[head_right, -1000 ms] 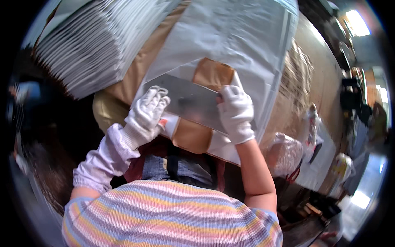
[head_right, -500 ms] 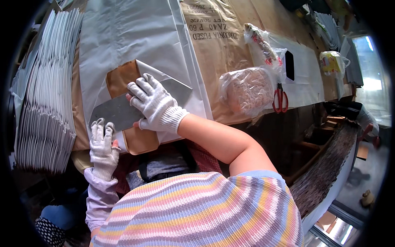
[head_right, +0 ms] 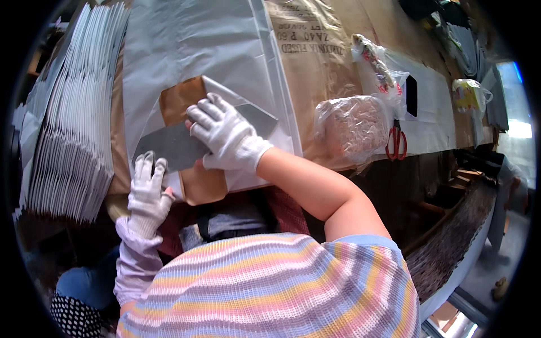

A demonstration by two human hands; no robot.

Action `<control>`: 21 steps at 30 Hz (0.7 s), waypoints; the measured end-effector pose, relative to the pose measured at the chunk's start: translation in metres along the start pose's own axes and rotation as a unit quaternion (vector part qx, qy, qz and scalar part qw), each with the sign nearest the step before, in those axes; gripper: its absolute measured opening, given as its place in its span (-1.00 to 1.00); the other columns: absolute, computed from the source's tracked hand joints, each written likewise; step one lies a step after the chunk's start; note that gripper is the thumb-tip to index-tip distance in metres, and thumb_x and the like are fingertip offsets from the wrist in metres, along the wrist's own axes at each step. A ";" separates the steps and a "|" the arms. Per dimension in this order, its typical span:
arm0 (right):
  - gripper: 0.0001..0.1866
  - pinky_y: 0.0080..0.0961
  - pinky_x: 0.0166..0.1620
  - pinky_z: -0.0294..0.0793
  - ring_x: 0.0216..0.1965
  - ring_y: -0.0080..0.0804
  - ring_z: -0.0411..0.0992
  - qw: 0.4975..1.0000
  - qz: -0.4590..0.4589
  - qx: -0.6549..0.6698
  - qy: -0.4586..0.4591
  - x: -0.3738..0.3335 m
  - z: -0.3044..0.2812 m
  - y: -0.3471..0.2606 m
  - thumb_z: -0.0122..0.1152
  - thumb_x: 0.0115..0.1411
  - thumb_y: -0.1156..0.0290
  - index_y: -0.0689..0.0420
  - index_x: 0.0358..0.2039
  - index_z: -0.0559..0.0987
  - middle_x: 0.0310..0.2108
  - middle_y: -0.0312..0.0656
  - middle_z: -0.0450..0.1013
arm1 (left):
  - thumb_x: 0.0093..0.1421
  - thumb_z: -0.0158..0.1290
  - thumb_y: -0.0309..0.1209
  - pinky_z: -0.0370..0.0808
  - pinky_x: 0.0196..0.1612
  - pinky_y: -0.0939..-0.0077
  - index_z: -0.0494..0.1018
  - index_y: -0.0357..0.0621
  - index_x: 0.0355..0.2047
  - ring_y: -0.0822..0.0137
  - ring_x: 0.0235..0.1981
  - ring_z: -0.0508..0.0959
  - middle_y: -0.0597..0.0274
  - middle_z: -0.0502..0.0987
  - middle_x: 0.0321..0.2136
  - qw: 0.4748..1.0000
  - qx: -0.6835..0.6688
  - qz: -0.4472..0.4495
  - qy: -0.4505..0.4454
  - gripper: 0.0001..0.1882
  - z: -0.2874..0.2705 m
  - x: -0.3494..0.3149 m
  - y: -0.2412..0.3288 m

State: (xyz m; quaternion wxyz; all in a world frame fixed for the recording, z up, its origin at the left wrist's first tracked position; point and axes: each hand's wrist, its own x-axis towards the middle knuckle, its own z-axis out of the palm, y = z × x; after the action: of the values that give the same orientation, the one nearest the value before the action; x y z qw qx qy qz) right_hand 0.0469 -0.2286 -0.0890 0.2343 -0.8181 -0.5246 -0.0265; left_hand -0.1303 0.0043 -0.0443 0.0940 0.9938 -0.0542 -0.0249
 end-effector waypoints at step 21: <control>-0.38 -0.20 0.07 0.51 0.04 -0.05 0.47 0.961 0.263 -0.076 0.033 -0.032 -0.036 -0.004 0.59 -0.11 0.15 0.15 -0.08 0.54 -0.03 -0.15 0.48 | -0.03 0.47 -0.24 0.47 0.14 0.17 0.48 -0.03 0.04 -0.02 0.09 0.50 0.00 0.50 -0.03 0.953 -0.098 -0.276 -0.073 -0.38 -0.012 0.082 -0.012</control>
State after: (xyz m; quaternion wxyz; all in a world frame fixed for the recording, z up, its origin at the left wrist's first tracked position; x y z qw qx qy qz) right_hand 0.0362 -0.2688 -0.0648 0.1876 -0.9410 -0.2798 -0.0308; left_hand -0.0470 0.0090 -0.0376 0.1759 0.9514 0.2185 -0.1273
